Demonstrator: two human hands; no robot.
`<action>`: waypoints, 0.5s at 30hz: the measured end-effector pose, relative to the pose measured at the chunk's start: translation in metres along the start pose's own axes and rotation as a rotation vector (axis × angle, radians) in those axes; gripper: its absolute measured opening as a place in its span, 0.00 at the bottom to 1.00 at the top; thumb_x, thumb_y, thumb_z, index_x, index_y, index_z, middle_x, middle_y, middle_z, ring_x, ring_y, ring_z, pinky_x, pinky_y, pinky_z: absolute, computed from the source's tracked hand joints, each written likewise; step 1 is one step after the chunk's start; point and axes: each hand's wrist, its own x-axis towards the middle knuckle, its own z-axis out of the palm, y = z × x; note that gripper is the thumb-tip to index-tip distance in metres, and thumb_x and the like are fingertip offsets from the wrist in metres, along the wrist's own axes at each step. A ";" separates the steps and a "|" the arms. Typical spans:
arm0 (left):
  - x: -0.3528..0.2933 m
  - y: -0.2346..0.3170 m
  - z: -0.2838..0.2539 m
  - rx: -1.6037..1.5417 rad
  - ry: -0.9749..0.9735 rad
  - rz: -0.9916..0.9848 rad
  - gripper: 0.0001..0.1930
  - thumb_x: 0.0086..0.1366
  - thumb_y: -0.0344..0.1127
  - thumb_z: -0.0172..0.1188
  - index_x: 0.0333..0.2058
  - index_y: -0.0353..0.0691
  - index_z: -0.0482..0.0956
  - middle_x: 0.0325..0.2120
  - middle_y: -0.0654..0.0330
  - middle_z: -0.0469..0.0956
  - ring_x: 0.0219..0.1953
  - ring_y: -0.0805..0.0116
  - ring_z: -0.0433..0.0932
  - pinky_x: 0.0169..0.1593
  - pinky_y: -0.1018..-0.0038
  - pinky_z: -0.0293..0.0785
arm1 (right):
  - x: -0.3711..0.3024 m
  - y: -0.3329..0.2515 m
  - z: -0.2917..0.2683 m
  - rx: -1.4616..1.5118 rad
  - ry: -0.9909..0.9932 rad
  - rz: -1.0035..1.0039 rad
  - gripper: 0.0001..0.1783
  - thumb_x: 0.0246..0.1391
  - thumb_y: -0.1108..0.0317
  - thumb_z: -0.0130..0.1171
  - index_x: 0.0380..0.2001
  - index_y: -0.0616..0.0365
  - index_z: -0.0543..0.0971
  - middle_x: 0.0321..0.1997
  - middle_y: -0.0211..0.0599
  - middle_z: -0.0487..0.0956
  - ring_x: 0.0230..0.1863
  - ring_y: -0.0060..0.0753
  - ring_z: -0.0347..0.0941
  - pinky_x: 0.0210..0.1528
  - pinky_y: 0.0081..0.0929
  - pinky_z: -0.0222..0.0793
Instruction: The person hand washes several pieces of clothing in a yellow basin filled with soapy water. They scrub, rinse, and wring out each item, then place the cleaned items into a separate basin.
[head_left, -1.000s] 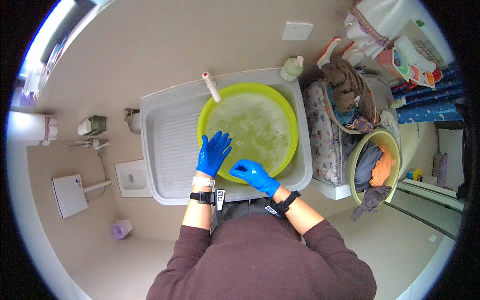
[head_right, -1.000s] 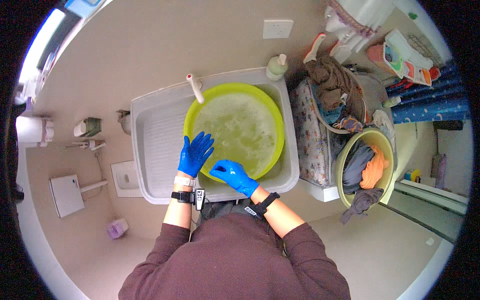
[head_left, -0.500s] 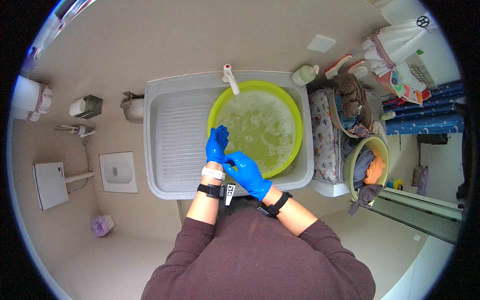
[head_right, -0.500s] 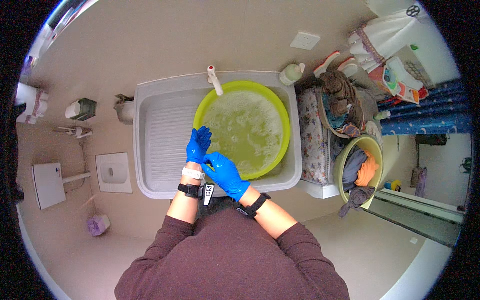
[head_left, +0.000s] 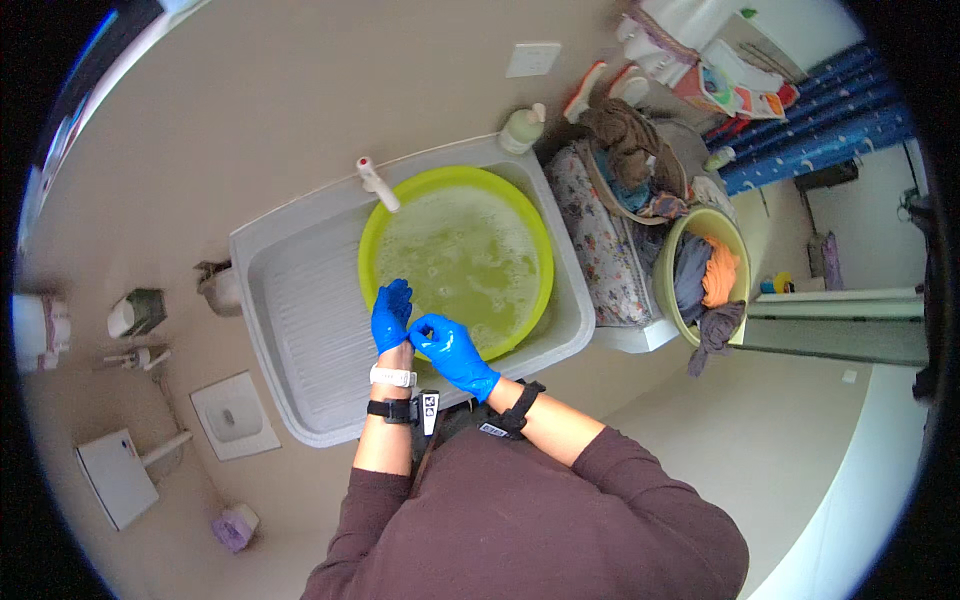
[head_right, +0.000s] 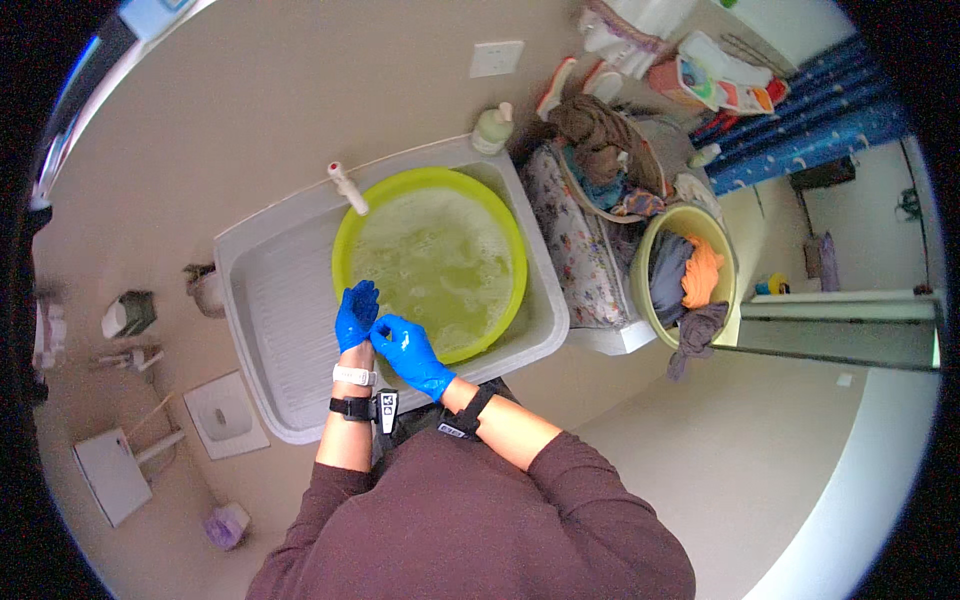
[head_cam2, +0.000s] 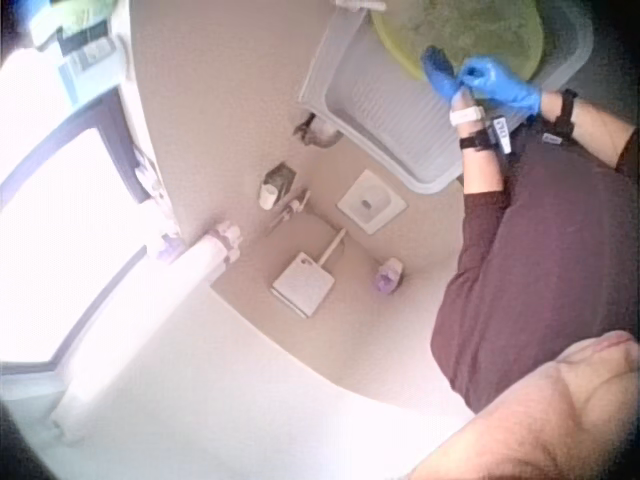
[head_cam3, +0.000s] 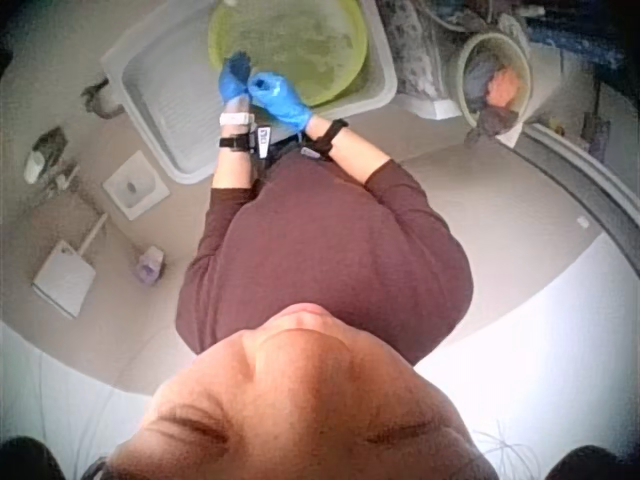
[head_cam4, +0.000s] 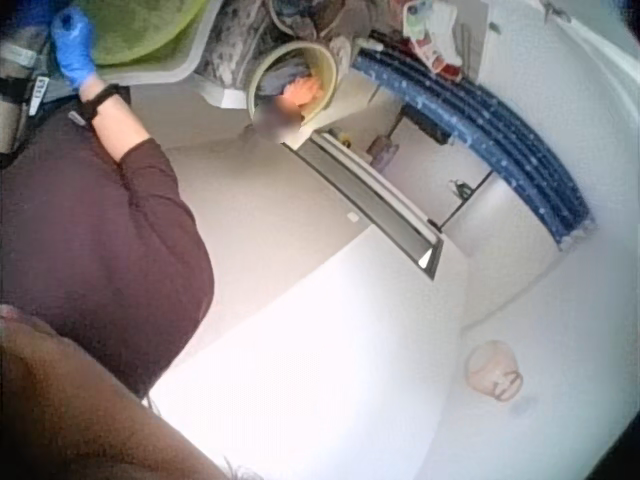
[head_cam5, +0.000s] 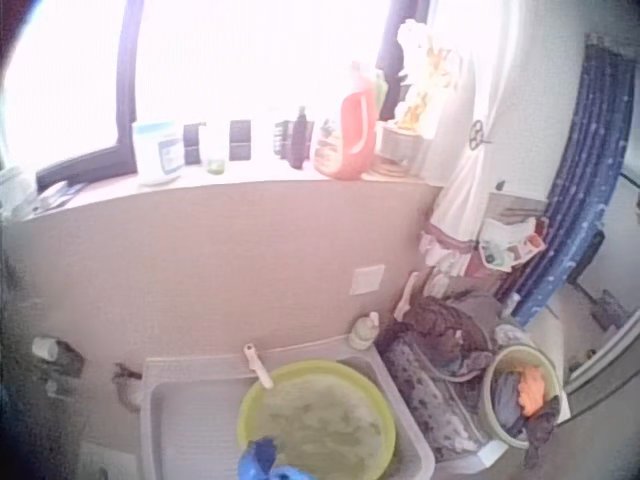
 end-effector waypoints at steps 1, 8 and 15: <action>0.000 0.001 0.002 -0.032 -0.006 -0.017 0.25 0.70 0.50 0.44 0.56 0.38 0.70 0.55 0.53 0.72 0.58 0.58 0.69 0.62 0.64 0.58 | 0.001 0.002 -0.001 0.123 -0.002 0.050 0.09 0.54 0.65 0.58 0.34 0.60 0.79 0.31 0.34 0.79 0.28 0.25 0.71 0.32 0.24 0.68; 0.000 0.004 0.011 0.037 -0.080 -0.080 0.26 0.70 0.51 0.44 0.58 0.37 0.67 0.58 0.52 0.69 0.60 0.55 0.66 0.64 0.61 0.57 | 0.002 0.001 -0.017 0.467 -0.066 0.388 0.08 0.55 0.64 0.59 0.33 0.56 0.81 0.28 0.27 0.78 0.17 0.14 0.64 0.18 0.16 0.60; 0.006 -0.001 0.010 0.013 -0.104 -0.118 0.27 0.70 0.51 0.45 0.58 0.37 0.66 0.58 0.51 0.68 0.60 0.54 0.65 0.64 0.61 0.57 | 0.004 0.003 -0.022 0.528 -0.091 0.380 0.10 0.56 0.63 0.58 0.35 0.57 0.80 0.28 0.28 0.78 0.18 0.18 0.67 0.20 0.18 0.63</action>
